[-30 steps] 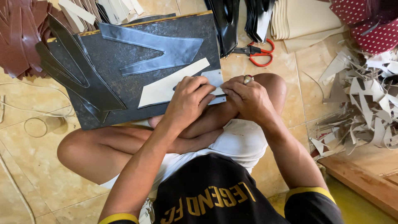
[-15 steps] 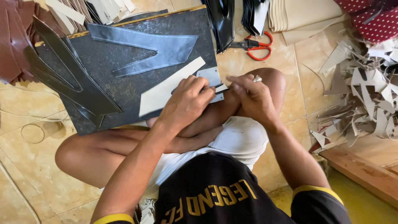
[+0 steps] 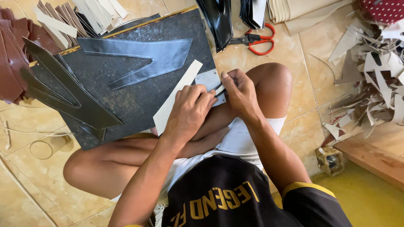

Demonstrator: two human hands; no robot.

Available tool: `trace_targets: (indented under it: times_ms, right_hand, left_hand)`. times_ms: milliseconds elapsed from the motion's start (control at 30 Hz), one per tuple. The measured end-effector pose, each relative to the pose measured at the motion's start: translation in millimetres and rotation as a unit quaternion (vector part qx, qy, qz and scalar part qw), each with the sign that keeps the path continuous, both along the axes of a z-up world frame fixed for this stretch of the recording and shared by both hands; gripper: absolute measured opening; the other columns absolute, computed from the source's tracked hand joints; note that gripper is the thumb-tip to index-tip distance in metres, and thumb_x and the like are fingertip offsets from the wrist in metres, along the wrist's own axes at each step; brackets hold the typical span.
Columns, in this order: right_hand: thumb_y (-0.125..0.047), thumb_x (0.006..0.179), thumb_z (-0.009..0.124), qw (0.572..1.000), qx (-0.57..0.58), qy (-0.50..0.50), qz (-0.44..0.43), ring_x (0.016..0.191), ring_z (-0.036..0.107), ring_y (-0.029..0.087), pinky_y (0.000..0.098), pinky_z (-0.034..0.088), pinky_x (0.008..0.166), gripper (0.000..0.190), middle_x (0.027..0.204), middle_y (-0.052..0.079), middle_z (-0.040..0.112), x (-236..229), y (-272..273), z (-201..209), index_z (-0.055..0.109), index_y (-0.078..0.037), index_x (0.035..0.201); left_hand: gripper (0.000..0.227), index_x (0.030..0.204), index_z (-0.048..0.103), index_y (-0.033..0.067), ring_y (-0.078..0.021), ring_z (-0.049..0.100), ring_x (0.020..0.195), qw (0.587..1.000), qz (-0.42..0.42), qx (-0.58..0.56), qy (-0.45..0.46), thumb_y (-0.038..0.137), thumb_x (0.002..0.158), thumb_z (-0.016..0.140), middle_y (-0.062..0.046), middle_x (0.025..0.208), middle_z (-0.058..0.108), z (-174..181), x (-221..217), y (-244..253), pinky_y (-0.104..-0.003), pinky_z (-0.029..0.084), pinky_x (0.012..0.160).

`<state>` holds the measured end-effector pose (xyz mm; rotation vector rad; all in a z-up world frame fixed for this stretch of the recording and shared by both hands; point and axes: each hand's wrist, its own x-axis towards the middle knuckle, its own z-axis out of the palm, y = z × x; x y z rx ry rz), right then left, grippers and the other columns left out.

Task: The person sits on the floor and uses a small knife to cut black leather strips using a white template as a guide. They repeatedly align the template, cut along the edge, and set the finished strips aside.

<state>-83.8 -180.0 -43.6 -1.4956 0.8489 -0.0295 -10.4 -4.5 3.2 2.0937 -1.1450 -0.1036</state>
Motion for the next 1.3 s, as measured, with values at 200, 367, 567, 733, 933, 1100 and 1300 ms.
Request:
trace_targets:
  times_ms: [200, 367, 567, 733, 933, 1100, 1300]
  right_hand:
    - [-0.030, 0.102, 0.064, 1.000, 0.027, 0.012, 0.000, 0.054, 0.049, 0.007, 0.0253, 0.040, 0.046, 0.031, 0.066, -0.001, 0.054, 4.6, -8.1, -7.9, 0.061, -0.001, 0.094]
    - [-0.031, 0.101, 0.064, 0.999, 0.029, 0.041, 0.006, 0.048, 0.051, 0.009, 0.0262, 0.041, 0.042, 0.031, 0.061, 0.002, 0.057, 10.1, -14.6, -15.9, 0.062, -0.001, 0.095]
    - [-0.029, 0.101, 0.067, 0.998, 0.041, 0.038, 0.007, 0.047, 0.051, 0.009, 0.0272, 0.040, 0.041, 0.031, 0.061, 0.002, 0.058, 12.9, -21.0, -38.4, 0.062, 0.001, 0.093]
    - [-0.029, 0.101, 0.066, 0.999, 0.018, 0.042, 0.013, 0.045, 0.051, 0.010, 0.0275, 0.040, 0.040, 0.032, 0.058, 0.003, 0.057, 16.2, -26.1, -54.8, 0.061, 0.001, 0.091]
    - [-0.030, 0.101, 0.064, 0.995, -0.017, 0.088, 0.036, 0.044, 0.051, 0.011, 0.0282, 0.039, 0.040, 0.033, 0.057, 0.004, 0.057, 22.3, -31.1, -63.2, 0.060, 0.000, 0.090]
    - [-0.027, 0.101, 0.065, 0.998, 0.008, 0.068, -0.007, 0.047, 0.052, 0.011, 0.0286, 0.040, 0.041, 0.031, 0.062, 0.003, 0.055, 23.5, -34.9, -82.3, 0.059, 0.001, 0.089]
    - [-0.026, 0.102, 0.064, 0.998, 0.004, 0.061, -0.030, 0.048, 0.051, 0.011, 0.0288, 0.041, 0.041, 0.030, 0.063, 0.003, 0.055, 26.5, -45.8, -103.0, 0.058, 0.001, 0.089]
  left_hand:
    - [0.021, 0.114, 0.068, 0.0106, -0.0202, 0.057, 0.100, 0.999, -0.004, 0.016, -0.045, 0.019, 0.097, 0.077, 0.001, 0.107, 0.058, 2.3, 1.6, -6.2, -0.038, 0.043, 0.085]
    - [0.019, 0.113, 0.071, 0.0189, -0.0161, 0.054, 0.110, 0.985, 0.041, 0.068, -0.152, 0.029, 0.098, 0.078, 0.008, 0.106, 0.061, 5.6, -5.3, -6.3, -0.040, 0.034, 0.092]
    - [0.018, 0.111, 0.074, 0.0237, -0.0138, 0.052, 0.114, 0.977, 0.059, 0.087, -0.186, 0.035, 0.098, 0.079, 0.012, 0.104, 0.060, 3.7, -7.5, -4.7, -0.044, 0.028, 0.095]
    - [0.018, 0.111, 0.074, 0.0234, -0.0133, 0.052, 0.113, 0.980, 0.048, 0.085, -0.174, 0.034, 0.097, 0.079, 0.012, 0.104, 0.060, 4.8, -6.7, -7.3, -0.043, 0.028, 0.094]
    - [0.016, 0.110, 0.072, 0.0214, -0.0119, 0.056, 0.106, 0.986, 0.034, 0.076, -0.146, 0.030, 0.097, 0.078, 0.011, 0.104, 0.061, 10.1, -6.8, -10.7, -0.039, 0.032, 0.092]
    - [0.015, 0.112, 0.071, 0.0150, -0.0118, 0.060, 0.102, 0.994, 0.000, 0.039, -0.103, 0.023, 0.100, 0.074, 0.008, 0.107, 0.064, 11.1, -8.5, -15.5, -0.035, 0.039, 0.089]
    - [0.015, 0.112, 0.070, 0.0093, -0.0165, 0.063, 0.102, 0.996, -0.003, -0.004, -0.087, 0.017, 0.100, 0.074, 0.002, 0.106, 0.064, 4.9, -11.7, -26.5, -0.036, 0.046, 0.090]
